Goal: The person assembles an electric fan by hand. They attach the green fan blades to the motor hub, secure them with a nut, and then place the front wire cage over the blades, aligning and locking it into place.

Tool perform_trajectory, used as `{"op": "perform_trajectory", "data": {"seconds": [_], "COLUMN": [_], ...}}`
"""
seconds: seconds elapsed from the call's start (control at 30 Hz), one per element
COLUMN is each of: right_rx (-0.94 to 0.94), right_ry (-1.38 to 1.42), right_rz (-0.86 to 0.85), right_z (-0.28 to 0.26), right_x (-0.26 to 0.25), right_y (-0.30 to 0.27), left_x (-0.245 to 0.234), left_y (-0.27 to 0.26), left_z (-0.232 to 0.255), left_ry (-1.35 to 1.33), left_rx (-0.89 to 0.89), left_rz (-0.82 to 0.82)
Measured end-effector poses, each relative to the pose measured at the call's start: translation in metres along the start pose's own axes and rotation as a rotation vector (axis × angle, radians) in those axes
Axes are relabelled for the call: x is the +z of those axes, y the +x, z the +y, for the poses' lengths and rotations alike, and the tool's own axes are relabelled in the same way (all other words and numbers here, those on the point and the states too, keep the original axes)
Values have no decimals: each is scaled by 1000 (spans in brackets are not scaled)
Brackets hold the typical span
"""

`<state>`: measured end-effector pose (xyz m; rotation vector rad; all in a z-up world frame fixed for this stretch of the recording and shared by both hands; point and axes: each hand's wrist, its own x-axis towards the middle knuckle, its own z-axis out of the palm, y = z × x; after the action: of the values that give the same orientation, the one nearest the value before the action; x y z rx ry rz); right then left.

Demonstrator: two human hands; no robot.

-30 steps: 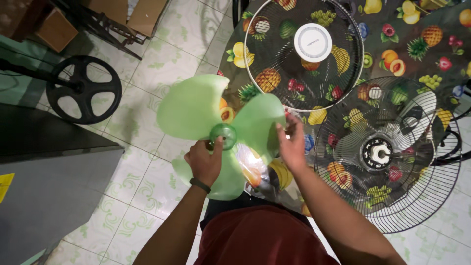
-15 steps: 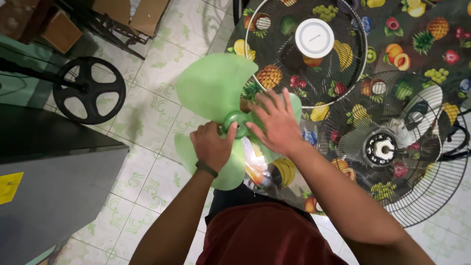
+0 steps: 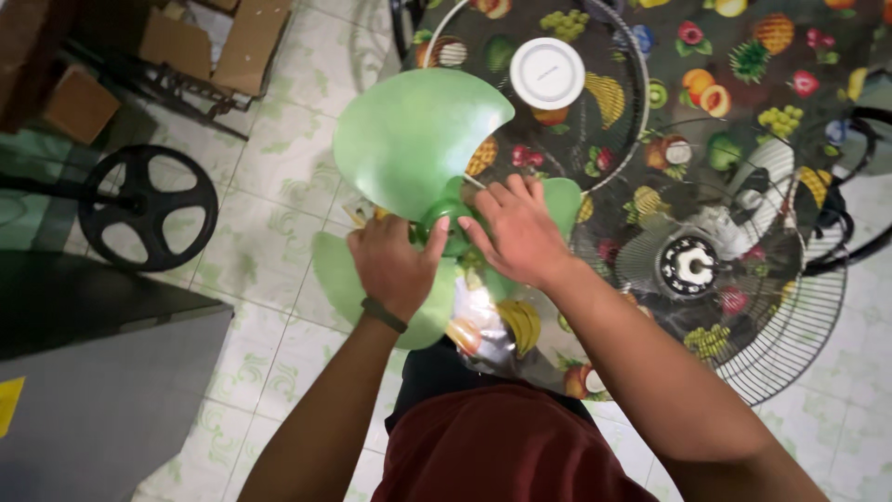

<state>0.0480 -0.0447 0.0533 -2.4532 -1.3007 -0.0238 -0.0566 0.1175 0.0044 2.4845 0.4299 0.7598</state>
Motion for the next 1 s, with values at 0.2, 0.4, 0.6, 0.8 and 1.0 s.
{"op": "perform_trajectory", "data": {"seconds": [0.2, 0.4, 0.6, 0.8, 1.0], "right_rx": [-60, -104, -25, 40, 77], "right_ry": [42, 137, 86, 0, -33], "right_rz": [98, 226, 210, 223, 243], "right_z": [6, 7, 16, 32, 48], "right_x": [-24, -51, -75, -85, -90], "right_y": [-4, 0, -6, -30, -48], "left_x": [-23, -42, -32, -13, 2], "left_y": [31, 50, 59, 56, 57], "left_z": [18, 37, 60, 87, 104], "left_ry": [80, 103, 70, 11, -4], "left_rx": [151, 221, 209, 278, 309], "left_rz": [-3, 19, -15, 12, 8]}}
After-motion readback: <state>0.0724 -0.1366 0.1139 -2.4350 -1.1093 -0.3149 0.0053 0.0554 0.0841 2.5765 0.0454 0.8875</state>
